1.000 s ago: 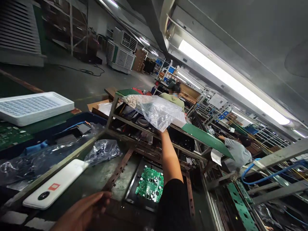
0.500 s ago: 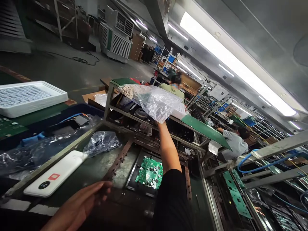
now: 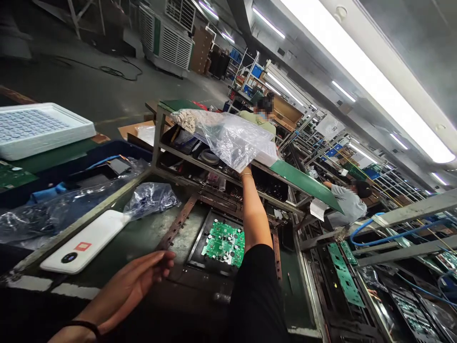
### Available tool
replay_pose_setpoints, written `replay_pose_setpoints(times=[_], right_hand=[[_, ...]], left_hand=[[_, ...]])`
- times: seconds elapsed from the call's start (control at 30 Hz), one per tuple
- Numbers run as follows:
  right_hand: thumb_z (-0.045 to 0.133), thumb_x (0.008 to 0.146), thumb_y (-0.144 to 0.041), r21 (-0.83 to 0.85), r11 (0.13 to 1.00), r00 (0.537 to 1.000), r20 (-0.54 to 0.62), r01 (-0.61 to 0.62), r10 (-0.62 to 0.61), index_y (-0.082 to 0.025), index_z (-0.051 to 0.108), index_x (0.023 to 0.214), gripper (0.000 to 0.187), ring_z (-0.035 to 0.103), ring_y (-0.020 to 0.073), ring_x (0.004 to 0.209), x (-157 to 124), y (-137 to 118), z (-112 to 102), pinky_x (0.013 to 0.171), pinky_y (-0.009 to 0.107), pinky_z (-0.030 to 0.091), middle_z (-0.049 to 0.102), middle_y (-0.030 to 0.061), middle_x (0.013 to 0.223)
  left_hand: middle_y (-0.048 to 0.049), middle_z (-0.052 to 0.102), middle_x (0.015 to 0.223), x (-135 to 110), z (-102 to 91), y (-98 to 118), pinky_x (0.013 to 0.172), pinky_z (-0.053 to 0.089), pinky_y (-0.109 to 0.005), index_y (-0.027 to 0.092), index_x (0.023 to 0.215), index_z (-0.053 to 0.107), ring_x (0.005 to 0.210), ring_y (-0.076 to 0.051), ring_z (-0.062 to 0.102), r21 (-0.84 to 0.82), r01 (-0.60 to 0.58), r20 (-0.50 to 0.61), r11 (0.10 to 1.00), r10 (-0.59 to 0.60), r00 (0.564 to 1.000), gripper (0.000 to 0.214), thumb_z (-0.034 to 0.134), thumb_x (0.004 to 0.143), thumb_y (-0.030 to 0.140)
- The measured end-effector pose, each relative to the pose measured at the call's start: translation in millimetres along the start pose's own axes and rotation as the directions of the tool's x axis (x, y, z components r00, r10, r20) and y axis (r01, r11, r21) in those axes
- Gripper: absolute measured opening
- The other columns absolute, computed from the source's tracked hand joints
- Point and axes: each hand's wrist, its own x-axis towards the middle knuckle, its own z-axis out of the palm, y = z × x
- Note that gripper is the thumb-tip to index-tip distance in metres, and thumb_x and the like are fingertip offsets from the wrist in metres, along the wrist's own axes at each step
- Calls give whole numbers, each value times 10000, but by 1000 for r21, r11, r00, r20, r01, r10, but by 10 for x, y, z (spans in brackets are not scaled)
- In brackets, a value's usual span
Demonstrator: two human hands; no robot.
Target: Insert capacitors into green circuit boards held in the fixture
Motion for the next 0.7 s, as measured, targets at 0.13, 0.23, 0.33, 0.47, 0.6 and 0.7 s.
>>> replay_pose_setpoints(times=[0.13,0.23,0.33,0.47,0.6,0.7], right_hand=[[600,808,-188,60,994,995,-34,-96,98,-145,698,1001,220,656,256,982,-315,-138,-173,932,399,488,721,120,993],[561,827,-275,244,968,996,-58,-56,73,-154,692,922,202,668,196,825,-894,-432,-236,807,319,531,722,82,893],[590,818,-287,495,860,990,-2,123,-140,-193,682,855,137,645,145,736,-1665,-844,-253,711,255,532,701,33,834],[616,859,-220,555,783,886,162,283,-435,-221,706,914,105,638,134,789,-2457,-1229,-278,737,254,522,705,38,918],[635,891,-262,459,818,897,94,347,-433,-285,724,972,123,591,197,970,-2754,-1221,-381,877,384,480,711,40,1019],[610,908,-267,492,848,969,31,197,-243,-286,720,994,141,581,195,947,-2877,-1133,-443,863,394,470,684,39,976]], left_hand=[[-91,709,851,66,68,43,676,527,-203,115,870,770,754,-157,619,-39,-21,31,999,22,999,243,804,717,301],[-122,708,901,169,172,78,715,542,-229,87,900,752,804,-175,647,-110,-39,-7,993,38,999,167,629,858,191],[-144,698,998,285,329,61,810,555,-303,90,967,725,921,-214,662,-202,-17,2,979,17,1000,268,468,937,160],[-135,690,948,352,515,-36,766,557,-295,86,910,711,812,-177,653,-321,38,81,946,-13,997,364,367,978,185],[-128,685,937,277,564,-119,770,541,-251,77,894,714,775,-144,628,-372,66,129,926,-19,992,379,366,980,197],[-144,686,988,202,529,-172,864,527,-278,59,905,721,885,-170,636,-344,52,137,938,-4,991,335,416,955,188]])
